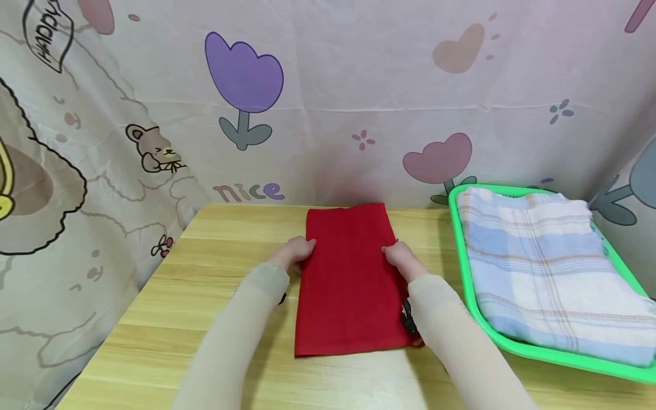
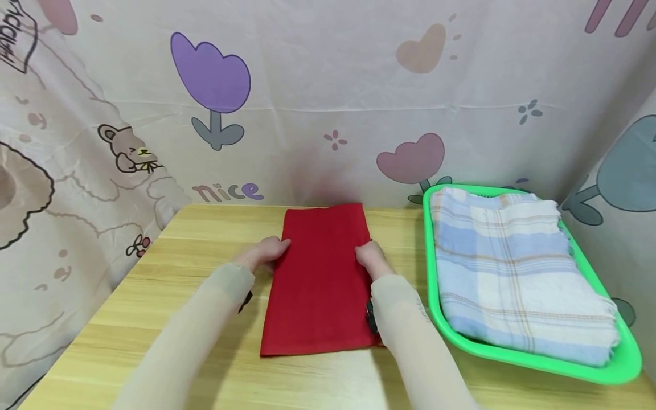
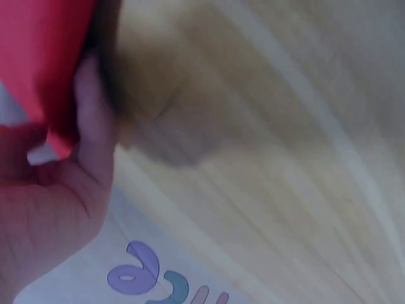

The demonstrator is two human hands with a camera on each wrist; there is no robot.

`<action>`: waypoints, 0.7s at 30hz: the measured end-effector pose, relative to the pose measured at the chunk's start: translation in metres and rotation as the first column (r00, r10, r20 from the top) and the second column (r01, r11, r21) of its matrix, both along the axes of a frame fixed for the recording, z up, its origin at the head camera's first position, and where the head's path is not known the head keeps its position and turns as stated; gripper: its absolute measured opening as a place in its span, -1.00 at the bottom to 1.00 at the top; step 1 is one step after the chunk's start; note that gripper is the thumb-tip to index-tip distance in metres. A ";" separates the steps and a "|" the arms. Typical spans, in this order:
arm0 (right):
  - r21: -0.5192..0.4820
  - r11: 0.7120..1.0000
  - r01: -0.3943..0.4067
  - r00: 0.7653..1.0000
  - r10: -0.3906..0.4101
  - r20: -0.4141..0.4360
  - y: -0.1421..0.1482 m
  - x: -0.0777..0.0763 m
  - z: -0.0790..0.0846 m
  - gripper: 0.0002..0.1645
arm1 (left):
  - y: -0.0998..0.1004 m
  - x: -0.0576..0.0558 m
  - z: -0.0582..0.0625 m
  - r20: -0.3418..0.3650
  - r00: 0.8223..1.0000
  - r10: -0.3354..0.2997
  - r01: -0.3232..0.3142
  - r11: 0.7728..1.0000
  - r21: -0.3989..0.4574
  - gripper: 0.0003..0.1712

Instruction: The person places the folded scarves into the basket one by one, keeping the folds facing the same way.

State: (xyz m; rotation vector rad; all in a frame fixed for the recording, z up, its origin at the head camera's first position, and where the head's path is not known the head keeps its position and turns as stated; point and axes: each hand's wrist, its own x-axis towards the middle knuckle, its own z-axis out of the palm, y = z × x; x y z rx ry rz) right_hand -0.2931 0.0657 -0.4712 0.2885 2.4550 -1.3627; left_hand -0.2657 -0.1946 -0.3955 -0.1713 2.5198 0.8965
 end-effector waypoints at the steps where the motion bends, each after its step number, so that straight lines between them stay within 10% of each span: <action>1: 0.057 0.998 0.003 0.999 -0.001 -0.036 0.006 -0.014 -0.027 -0.24 | 0.001 -0.004 -0.006 -0.058 0.998 -0.004 0.002 0.999 -0.033 -0.48; 5: 0.180 0.984 -0.001 0.993 0.022 -0.114 0.016 -0.052 -0.095 -0.18 | -0.001 -0.024 -0.044 -0.260 0.964 -0.061 0.021 0.988 -0.151 -0.29; 8: 0.209 0.978 -0.019 0.985 0.054 -0.166 0.013 -0.052 -0.093 -0.23 | 0.004 -0.020 -0.044 -0.325 0.944 -0.054 -0.001 0.986 -0.168 -0.34; 16: 0.197 0.980 -0.019 0.967 0.068 -0.245 -0.012 0.028 0.047 -0.46 | 0.025 0.008 -0.006 -0.412 0.909 0.066 -0.108 0.991 -0.080 -0.51; 21: 0.221 0.975 0.007 0.953 0.060 -0.296 -0.021 0.047 0.082 -0.50 | 0.029 0.005 0.000 -0.473 0.874 0.113 -0.145 0.989 -0.032 -0.55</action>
